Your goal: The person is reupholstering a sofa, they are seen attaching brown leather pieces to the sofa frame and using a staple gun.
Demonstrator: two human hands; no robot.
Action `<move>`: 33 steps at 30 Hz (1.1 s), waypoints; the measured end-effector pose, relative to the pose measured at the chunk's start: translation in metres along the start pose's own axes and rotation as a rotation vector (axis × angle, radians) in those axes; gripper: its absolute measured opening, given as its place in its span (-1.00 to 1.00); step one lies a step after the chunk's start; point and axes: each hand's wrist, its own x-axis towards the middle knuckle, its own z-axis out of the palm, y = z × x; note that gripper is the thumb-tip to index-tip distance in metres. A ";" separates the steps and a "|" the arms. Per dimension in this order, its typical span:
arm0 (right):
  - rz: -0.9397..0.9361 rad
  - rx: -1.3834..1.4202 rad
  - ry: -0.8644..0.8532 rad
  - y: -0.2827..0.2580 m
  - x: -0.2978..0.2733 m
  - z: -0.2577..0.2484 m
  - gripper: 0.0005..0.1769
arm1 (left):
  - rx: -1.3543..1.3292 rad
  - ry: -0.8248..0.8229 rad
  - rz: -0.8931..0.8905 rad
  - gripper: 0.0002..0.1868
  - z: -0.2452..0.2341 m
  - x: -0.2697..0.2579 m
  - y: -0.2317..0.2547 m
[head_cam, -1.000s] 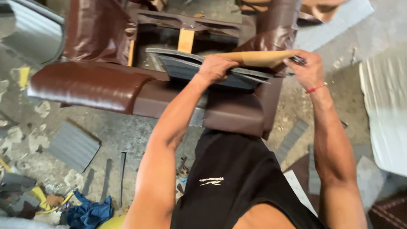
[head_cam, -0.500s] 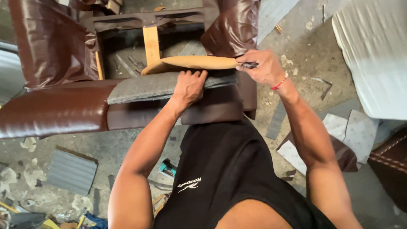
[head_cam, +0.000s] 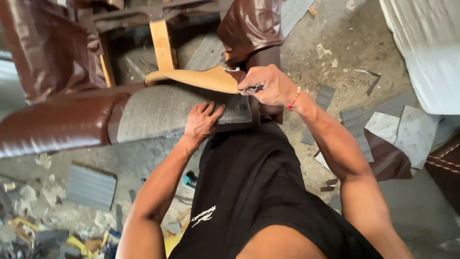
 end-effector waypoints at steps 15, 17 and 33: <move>0.013 0.043 -0.121 0.001 -0.023 -0.002 -0.59 | 0.017 0.129 -0.019 -0.23 0.014 -0.019 0.016; -0.011 -0.025 -0.160 -0.001 -0.037 0.014 -0.59 | 0.020 0.145 -0.032 -0.33 0.026 -0.026 0.016; -0.127 -0.480 -0.023 0.011 -0.155 0.153 -0.50 | 0.091 0.323 -0.164 -0.52 0.070 -0.038 0.036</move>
